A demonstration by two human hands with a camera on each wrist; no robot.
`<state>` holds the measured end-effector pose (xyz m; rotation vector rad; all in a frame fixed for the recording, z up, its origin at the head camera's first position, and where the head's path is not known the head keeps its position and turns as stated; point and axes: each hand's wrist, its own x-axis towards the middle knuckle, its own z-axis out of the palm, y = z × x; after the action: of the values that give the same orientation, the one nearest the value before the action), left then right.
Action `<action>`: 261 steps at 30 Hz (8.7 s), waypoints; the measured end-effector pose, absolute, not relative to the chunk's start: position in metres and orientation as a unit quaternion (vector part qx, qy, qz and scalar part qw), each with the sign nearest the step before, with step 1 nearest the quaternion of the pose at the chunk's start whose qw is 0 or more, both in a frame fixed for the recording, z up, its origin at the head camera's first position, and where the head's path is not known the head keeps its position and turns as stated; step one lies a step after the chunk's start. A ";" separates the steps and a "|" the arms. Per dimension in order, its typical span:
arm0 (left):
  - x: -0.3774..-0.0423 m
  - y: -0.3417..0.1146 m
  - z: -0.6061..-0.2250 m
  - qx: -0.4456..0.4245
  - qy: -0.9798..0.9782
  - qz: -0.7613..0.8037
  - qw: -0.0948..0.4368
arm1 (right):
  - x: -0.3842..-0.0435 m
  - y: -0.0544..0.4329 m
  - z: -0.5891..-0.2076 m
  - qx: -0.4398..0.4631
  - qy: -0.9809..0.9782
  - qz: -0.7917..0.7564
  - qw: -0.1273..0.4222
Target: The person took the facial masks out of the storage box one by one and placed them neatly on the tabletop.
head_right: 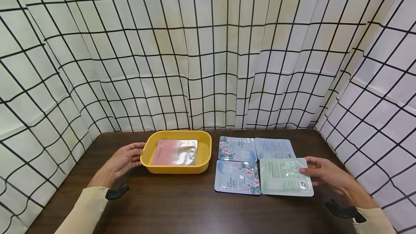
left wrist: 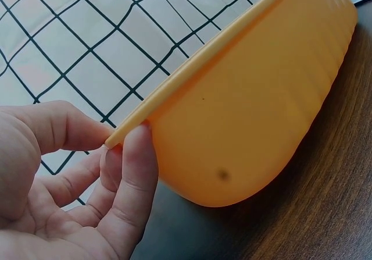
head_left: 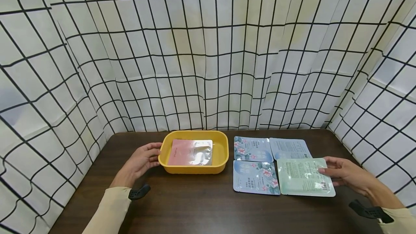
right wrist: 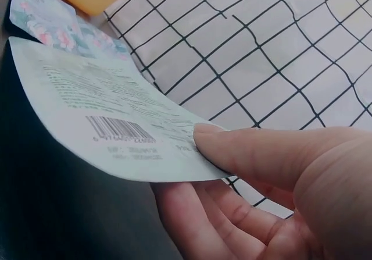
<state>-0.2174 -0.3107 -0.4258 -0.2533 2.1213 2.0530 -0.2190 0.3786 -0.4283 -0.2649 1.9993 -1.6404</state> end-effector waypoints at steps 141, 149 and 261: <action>-0.217 -0.311 -0.429 -0.093 0.706 0.697 0.089 | -0.318 0.053 -0.369 -0.218 0.773 -0.521 0.289; -0.216 -0.312 -0.428 -0.092 0.710 0.693 0.086 | -0.321 0.038 -0.372 -0.211 0.771 -0.526 0.290; -0.216 -0.309 -0.431 -0.088 0.707 0.697 0.078 | -0.315 0.027 -0.381 -0.315 0.741 -0.542 0.239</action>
<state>-0.2159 -0.3090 -0.4308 -0.2645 2.1175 2.0873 -0.3147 0.0274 -0.3811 -0.8627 2.0309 -1.4854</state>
